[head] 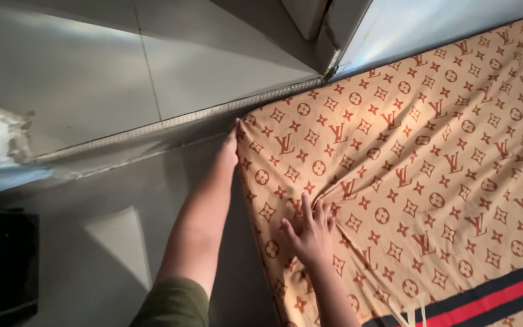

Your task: Folding various items of clothing and tidying a bed.

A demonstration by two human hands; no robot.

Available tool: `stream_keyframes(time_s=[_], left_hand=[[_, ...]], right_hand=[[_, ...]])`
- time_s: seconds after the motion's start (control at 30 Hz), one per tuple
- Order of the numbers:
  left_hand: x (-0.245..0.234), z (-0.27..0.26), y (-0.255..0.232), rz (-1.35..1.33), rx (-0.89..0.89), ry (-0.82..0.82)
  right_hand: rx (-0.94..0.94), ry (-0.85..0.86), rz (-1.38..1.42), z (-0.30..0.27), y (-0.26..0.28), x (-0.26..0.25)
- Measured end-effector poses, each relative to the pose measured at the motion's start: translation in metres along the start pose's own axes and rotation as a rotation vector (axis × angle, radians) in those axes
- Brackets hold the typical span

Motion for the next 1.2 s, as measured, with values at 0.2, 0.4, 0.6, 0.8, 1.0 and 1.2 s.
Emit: stream_keyframes(time_s=[0.2, 0.4, 0.6, 0.8, 1.0, 1.2], left_hand=[[0.012, -0.002, -0.018, -0.008, 0.077, -0.076], [-0.007, -0.020, 0.010, -0.003, 0.171, -0.178], [0.009, -0.088, 0.057, -0.012, 0.245, -0.226], [0.013, -0.171, 0.087, 0.000, 0.314, -0.248], [-0.032, -0.191, 0.116, 0.019, 0.407, -0.246], [-0.064, -0.221, 0.106, -0.014, 0.538, -0.279]], right_hand=[[-0.013, 0.003, 0.145, 0.026, 0.003, -0.016], [-0.058, -0.004, 0.273, 0.034, 0.007, -0.025], [-0.014, -0.037, 0.246, 0.024, -0.025, -0.034], [0.025, -0.011, -0.054, -0.004, -0.038, -0.013], [-0.111, -0.189, -0.386, -0.037, -0.017, -0.012], [-0.222, -0.019, -0.109, -0.093, -0.006, -0.015]])
Point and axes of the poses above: each hand's wrist, its own z-axis towards the middle knuckle, its own x-axis out of the palm, y = z × x, the point moved 2 cm from there along z, towards the middle knuckle, and after that the axes turned 15 degrees about -z, right-handed, at the moved point
